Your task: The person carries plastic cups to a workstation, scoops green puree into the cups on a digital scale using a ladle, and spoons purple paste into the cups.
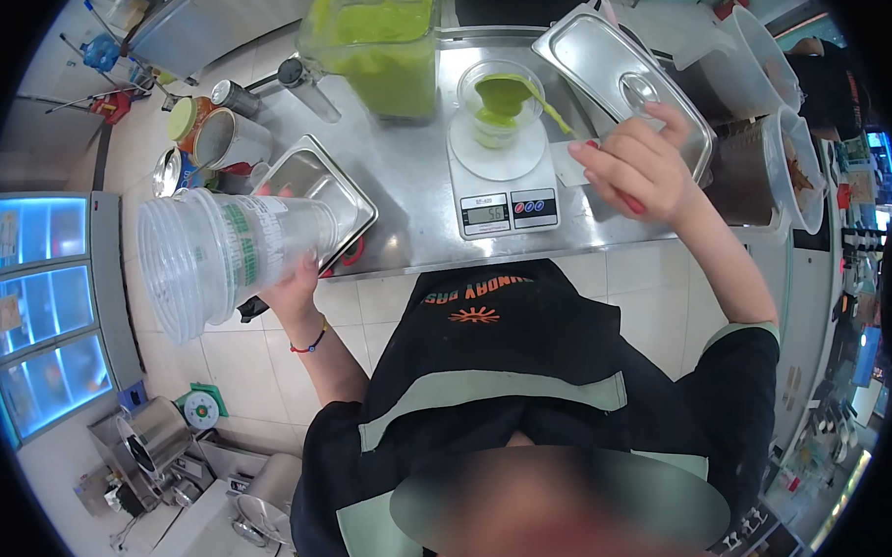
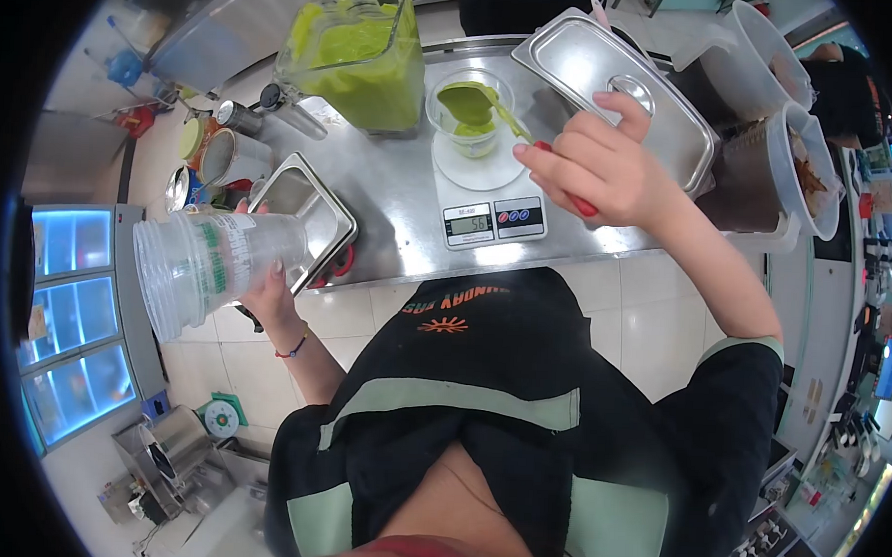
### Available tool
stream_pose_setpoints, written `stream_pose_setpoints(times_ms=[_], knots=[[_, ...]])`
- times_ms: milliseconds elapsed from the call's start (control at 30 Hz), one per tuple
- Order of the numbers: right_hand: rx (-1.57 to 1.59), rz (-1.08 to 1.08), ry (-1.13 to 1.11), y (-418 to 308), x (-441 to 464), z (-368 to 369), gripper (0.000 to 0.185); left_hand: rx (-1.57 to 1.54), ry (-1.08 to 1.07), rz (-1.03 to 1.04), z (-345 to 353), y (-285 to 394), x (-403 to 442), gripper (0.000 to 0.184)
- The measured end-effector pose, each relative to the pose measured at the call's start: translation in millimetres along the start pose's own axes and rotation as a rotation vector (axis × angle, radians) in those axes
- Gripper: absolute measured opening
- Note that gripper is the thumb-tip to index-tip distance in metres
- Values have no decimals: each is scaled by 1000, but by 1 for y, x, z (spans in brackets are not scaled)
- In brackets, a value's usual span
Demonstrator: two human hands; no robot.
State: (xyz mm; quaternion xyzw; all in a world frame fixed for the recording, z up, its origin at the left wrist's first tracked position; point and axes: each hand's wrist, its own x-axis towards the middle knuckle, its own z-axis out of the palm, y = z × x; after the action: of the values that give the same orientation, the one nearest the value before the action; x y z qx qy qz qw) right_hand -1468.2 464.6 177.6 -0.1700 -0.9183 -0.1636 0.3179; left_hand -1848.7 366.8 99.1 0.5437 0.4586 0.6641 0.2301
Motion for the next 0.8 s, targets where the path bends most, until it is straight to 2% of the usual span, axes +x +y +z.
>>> stream_pose_setpoints(times_ms=[167, 233, 267, 300, 333, 367, 400, 500, 533, 600, 633, 667, 700, 767, 800], knots=[[-56, 34, 5, -4, -5, -1, 32, -23, 11, 5, 6, 1, 3, 93], [84, 189, -87, 0, 0, -4, 26, -34, 17, -4, 7, 3, 3, 92], [88, 197, -93, 0, -4, 1, 26, -47, 24, -15, 8, 3, 2, 92], [421, 549, 116, 2, -9, 11, 20, -47, 24, -19, 8, 3, 0, 92], [648, 905, 193, 10, -5, 10, 18, -25, 15, -26, 7, 3, 0, 92], [870, 1255, 382, 18, -2, 9, 21, -3, 9, -37, 6, 4, -2, 91], [871, 1255, 382, 25, -7, 10, 21, -2, 9, -38, 8, 5, -5, 91], [1218, 1628, 444, 39, -15, 11, 25, 25, -150, -99, 16, 12, -26, 91], [1218, 1624, 439, 44, -15, 9, 25, 95, -252, -143, 24, 17, -43, 89], [1465, 1615, 358, 56, -13, -1, 24, 53, -321, -302, 37, 26, -57, 84], [1422, 1557, 344, 66, 9, -9, 28, 354, -440, -200, 43, 30, -62, 80], [1422, 1557, 344, 75, 18, -11, 28, 353, -440, -200, 55, 32, -68, 80], [1474, 1381, 312, 85, 28, -9, 27, 85, -367, -597, 67, 30, -75, 83], [1501, 1419, 584, 88, 63, -4, 21, -194, -270, -957, 68, -9, -94, 86], [1511, 1398, 587, 91, 81, 7, 21, 38, -334, -599, 64, -63, -120, 84]])
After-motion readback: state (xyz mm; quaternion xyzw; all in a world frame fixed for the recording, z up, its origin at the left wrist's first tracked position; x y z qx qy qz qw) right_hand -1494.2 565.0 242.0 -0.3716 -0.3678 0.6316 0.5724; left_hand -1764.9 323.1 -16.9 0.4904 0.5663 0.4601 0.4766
